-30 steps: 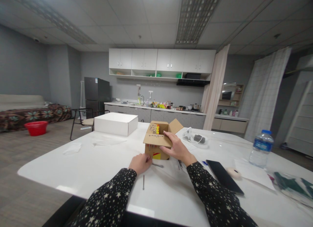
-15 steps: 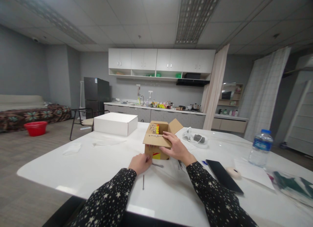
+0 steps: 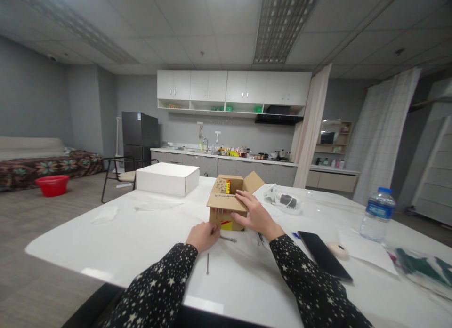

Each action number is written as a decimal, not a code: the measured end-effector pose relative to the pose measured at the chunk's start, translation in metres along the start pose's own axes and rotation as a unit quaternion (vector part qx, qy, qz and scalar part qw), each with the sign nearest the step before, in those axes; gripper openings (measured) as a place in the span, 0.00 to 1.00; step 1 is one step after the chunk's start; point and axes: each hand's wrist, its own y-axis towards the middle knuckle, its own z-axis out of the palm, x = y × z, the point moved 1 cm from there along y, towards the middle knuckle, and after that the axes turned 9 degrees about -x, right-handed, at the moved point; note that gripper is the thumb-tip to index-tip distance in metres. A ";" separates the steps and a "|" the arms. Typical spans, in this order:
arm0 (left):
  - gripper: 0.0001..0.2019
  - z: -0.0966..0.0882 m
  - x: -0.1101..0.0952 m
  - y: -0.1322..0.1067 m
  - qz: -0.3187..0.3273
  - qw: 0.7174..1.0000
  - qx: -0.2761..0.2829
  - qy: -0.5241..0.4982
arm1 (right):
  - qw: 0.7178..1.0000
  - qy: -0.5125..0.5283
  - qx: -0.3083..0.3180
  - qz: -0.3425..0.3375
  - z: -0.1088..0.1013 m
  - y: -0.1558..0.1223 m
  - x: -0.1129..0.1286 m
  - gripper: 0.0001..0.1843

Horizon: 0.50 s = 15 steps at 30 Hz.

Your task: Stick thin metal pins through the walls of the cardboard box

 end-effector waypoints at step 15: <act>0.17 -0.001 -0.005 -0.001 -0.003 1.000 -0.007 -0.009 | 0.988 -0.039 -0.021 -0.151 0.017 -0.011 0.038 0.10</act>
